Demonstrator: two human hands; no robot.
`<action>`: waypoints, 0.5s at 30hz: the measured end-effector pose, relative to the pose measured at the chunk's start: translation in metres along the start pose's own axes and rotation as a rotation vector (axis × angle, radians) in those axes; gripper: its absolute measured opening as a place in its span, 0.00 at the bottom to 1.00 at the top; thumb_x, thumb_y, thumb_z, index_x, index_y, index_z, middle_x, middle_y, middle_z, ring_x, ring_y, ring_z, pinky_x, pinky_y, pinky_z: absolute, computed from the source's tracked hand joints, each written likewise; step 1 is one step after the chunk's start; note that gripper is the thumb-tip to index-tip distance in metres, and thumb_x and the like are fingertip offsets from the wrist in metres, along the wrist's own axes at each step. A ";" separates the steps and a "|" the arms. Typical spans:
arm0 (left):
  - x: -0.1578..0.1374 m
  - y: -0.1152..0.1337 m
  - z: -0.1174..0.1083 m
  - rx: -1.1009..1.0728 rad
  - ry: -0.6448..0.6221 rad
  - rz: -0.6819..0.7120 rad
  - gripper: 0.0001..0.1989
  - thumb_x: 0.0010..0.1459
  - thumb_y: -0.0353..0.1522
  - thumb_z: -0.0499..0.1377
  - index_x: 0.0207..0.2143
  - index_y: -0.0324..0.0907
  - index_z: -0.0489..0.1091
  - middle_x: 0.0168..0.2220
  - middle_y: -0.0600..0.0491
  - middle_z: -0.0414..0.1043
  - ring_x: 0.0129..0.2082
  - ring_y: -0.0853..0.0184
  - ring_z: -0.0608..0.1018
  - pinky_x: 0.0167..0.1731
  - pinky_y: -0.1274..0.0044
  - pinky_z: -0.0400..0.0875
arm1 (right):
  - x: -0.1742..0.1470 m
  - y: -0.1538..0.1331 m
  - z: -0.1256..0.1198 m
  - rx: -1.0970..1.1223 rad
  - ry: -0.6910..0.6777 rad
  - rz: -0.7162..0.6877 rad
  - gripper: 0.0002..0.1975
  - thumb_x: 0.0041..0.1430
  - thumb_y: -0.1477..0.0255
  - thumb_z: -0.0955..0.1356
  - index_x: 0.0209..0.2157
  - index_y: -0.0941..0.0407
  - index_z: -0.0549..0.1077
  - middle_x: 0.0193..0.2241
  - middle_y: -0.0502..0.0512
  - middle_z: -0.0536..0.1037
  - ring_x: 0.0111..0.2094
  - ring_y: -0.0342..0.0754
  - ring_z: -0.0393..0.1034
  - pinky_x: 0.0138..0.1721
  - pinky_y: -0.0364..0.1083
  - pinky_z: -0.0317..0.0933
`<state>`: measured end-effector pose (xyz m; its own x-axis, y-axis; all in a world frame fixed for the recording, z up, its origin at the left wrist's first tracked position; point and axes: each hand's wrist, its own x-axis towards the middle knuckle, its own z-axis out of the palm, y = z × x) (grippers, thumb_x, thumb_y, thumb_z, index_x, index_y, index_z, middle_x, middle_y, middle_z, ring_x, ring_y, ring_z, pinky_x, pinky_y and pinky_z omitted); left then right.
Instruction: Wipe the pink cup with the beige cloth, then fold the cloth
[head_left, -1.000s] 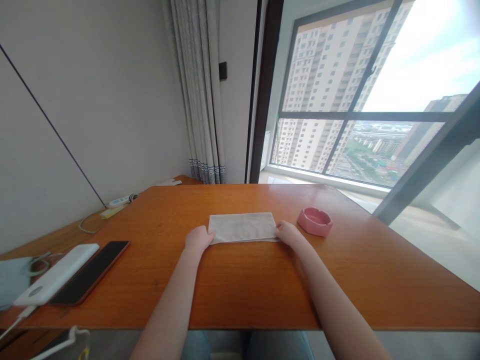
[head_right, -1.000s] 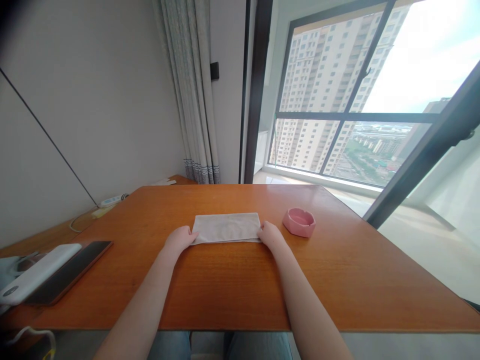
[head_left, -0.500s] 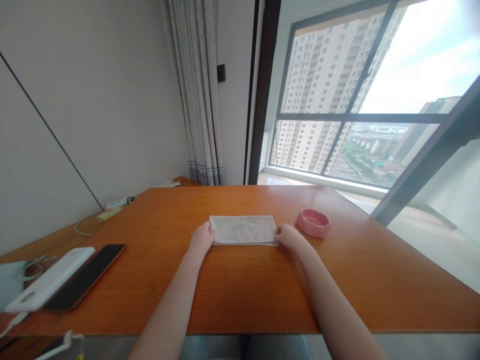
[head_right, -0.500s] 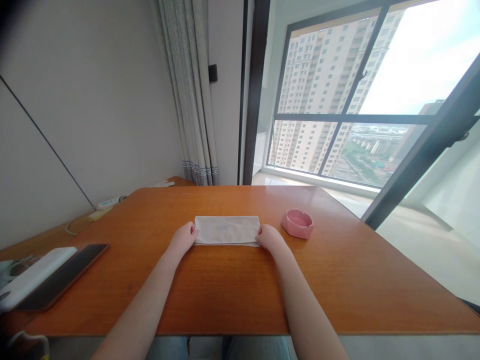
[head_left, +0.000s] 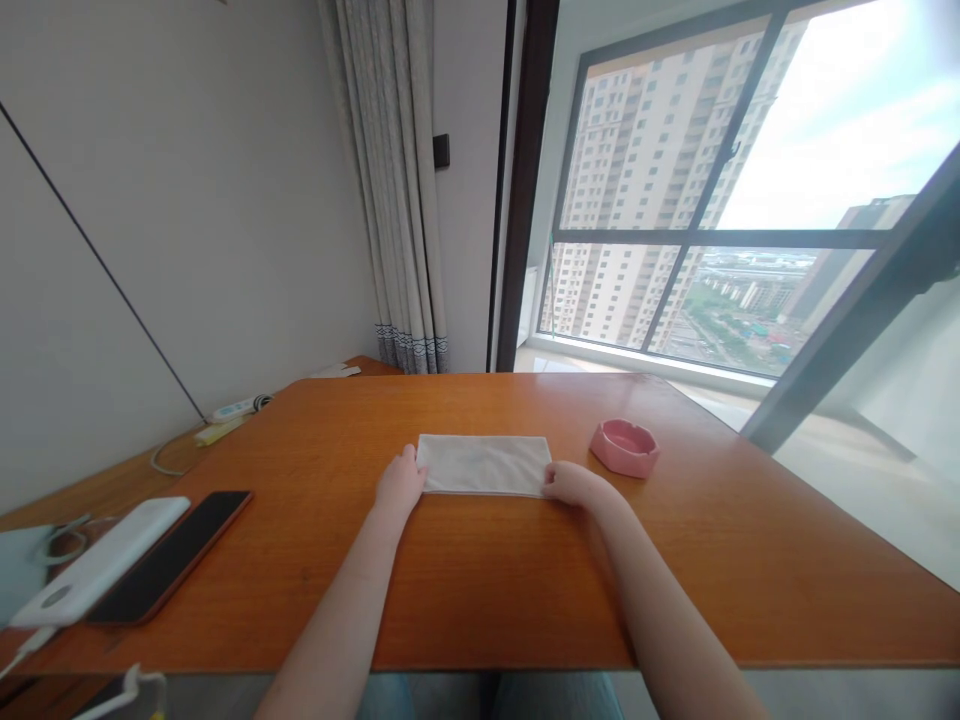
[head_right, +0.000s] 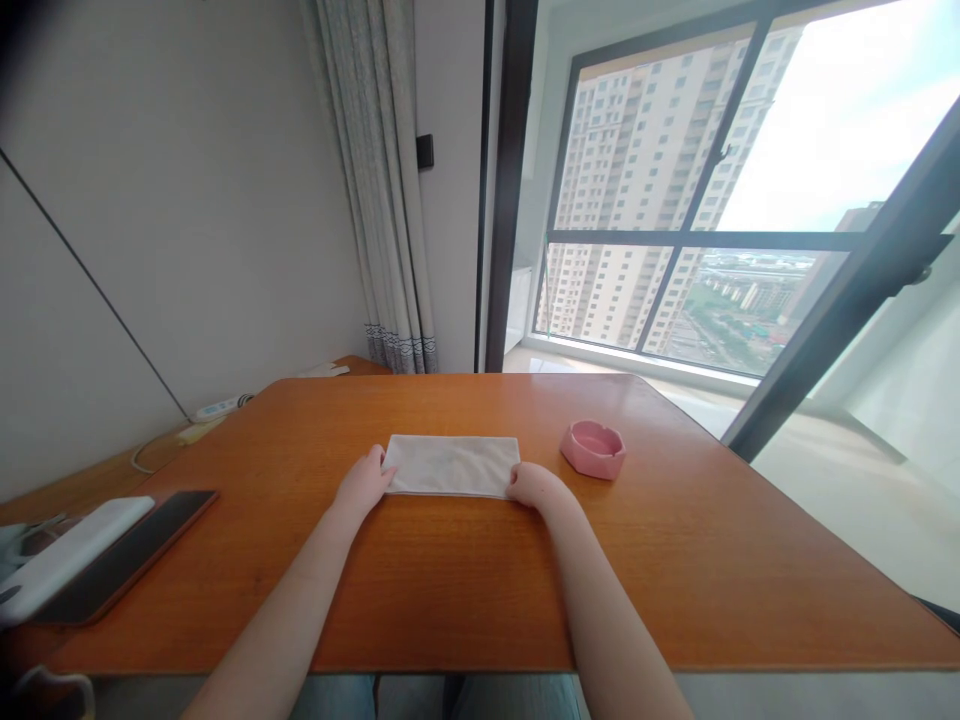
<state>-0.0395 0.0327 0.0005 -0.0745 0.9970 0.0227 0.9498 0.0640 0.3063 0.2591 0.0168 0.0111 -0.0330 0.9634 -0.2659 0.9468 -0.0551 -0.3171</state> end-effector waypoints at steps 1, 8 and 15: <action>-0.001 0.000 0.000 0.012 0.011 -0.027 0.15 0.58 0.39 0.51 0.43 0.38 0.62 0.43 0.41 0.70 0.41 0.57 0.74 0.33 0.74 0.64 | -0.001 0.000 -0.002 0.000 -0.002 -0.013 0.03 0.46 0.70 0.69 0.25 0.55 0.72 0.25 0.52 0.75 0.27 0.46 0.67 0.28 0.42 0.55; -0.002 0.000 0.004 0.103 0.001 -0.018 0.22 0.56 0.45 0.50 0.38 0.35 0.69 0.42 0.36 0.70 0.44 0.51 0.73 0.40 0.68 0.65 | -0.010 -0.028 -0.004 0.019 0.541 -0.157 0.18 0.63 0.64 0.55 0.35 0.57 0.72 0.36 0.59 0.74 0.38 0.49 0.68 0.40 0.45 0.58; 0.000 0.002 0.004 -0.046 0.009 0.028 0.12 0.56 0.34 0.52 0.40 0.36 0.66 0.39 0.40 0.72 0.40 0.55 0.75 0.36 0.70 0.66 | -0.004 -0.067 0.048 -0.108 0.273 -0.293 0.31 0.62 0.55 0.54 0.61 0.55 0.54 0.65 0.59 0.47 0.64 0.61 0.37 0.61 0.59 0.32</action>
<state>-0.0366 0.0333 -0.0032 -0.0510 0.9979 0.0403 0.9367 0.0338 0.3484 0.1804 0.0041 -0.0106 -0.2335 0.9693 0.0768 0.9387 0.2453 -0.2423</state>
